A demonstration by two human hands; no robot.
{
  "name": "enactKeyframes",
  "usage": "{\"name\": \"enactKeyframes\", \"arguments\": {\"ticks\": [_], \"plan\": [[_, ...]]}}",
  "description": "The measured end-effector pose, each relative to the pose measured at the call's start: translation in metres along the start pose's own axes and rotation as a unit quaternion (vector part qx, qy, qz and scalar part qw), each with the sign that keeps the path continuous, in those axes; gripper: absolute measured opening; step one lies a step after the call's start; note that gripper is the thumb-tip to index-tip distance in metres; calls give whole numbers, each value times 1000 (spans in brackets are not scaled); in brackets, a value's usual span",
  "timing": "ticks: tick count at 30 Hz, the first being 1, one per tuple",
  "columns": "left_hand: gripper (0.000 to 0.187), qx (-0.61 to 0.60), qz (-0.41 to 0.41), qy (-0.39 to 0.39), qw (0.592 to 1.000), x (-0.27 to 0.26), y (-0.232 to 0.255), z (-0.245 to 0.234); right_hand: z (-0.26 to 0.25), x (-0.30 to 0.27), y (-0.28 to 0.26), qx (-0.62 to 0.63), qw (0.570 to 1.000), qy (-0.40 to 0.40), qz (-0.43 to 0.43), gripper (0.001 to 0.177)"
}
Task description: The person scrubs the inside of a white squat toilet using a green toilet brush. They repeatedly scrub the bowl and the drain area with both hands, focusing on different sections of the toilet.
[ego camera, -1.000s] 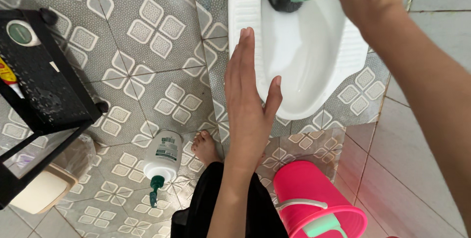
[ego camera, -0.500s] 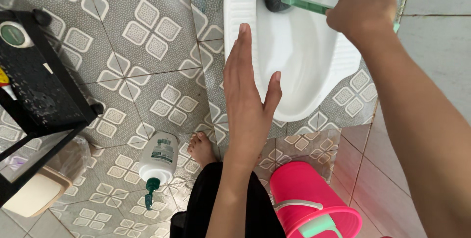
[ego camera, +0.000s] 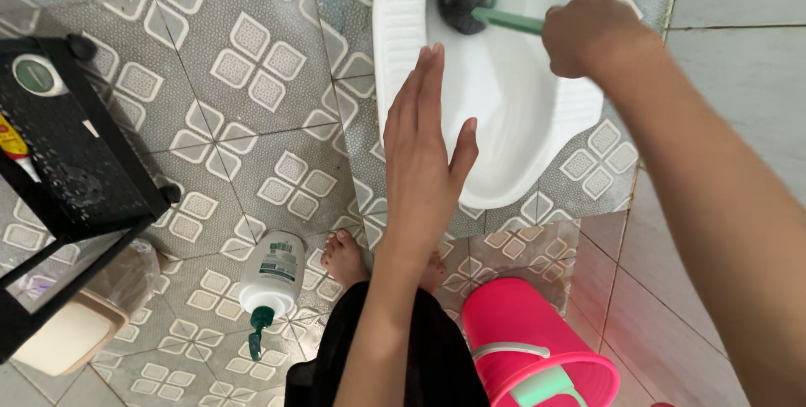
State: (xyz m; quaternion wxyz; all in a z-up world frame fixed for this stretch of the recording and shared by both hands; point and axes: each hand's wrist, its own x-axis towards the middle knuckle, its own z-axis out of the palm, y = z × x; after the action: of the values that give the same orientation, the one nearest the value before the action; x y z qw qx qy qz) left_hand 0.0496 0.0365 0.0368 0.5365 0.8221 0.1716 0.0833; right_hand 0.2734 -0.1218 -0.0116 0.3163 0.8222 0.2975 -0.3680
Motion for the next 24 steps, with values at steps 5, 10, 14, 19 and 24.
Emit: {"name": "enactKeyframes", "arguments": {"ticks": [5, 10, 14, 19, 24], "plan": [[74, 28, 24, -13, 999, 9, 3, 2, -22, -25, 8, 344, 922, -144, 109, 39], [73, 21, 19, -15, 999, 2, 8, 4, 8, -22, -8, 291, 938, -83, 169, 61], [73, 8, 6, -12, 1000, -7, 10, 5, 26, -10, -12, 149, 980, 8, 133, 43], [72, 3, -15, -14, 1000, -14, 10, 0, 15, 13, -3, -72, 993, 58, 72, 21], [72, 1, -25, -8, 1000, -16, 8, -7, 12, 36, 0, -257, 955, 146, 25, 10]]}}
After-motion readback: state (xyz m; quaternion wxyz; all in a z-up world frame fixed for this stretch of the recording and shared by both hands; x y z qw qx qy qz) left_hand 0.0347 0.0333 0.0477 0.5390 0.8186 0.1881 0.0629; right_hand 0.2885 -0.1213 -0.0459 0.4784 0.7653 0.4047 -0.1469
